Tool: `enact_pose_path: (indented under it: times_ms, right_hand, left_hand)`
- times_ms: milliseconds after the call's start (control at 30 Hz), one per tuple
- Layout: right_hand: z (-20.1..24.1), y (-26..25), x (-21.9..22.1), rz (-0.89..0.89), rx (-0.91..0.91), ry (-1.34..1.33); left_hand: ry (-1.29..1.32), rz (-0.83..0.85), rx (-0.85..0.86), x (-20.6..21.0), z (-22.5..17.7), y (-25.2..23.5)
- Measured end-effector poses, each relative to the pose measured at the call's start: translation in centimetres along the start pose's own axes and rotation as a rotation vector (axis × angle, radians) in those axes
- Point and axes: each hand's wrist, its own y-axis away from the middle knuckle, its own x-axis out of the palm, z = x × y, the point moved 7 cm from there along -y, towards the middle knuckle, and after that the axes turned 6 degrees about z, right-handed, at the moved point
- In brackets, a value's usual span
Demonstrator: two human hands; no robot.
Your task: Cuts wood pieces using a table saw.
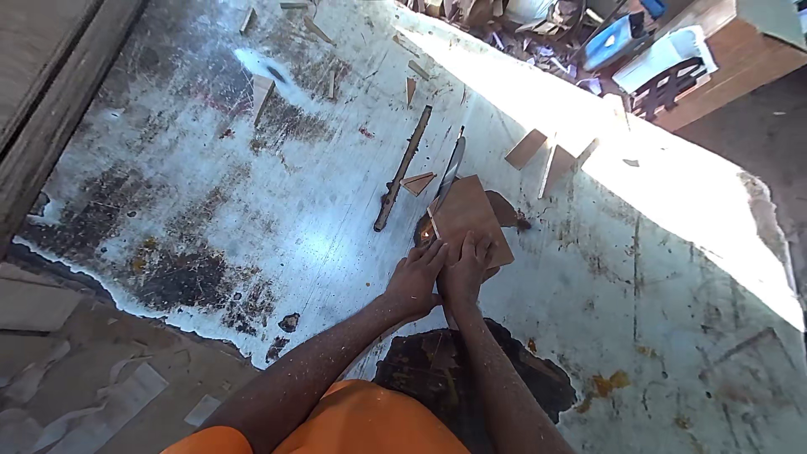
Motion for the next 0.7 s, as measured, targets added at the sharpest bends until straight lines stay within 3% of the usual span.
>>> enact_pose_path:
  times_ms: [133, 333, 700]
  right_hand:
    - [-0.1, -0.5, 0.0, 0.010, -0.004, 0.018]
    - [-1.6, 3.0, 0.4, 0.042, -0.102, -0.014]
    - [-0.2, 3.3, 1.2, 0.027, 0.011, 0.000]
  left_hand:
    - [-0.027, -0.010, -0.014, -0.1, 0.0, -0.6]
    - [-0.016, -0.016, 0.013, 0.8, -0.4, 2.8]
    - [0.023, -0.029, 0.009, 0.1, -0.1, 3.1]
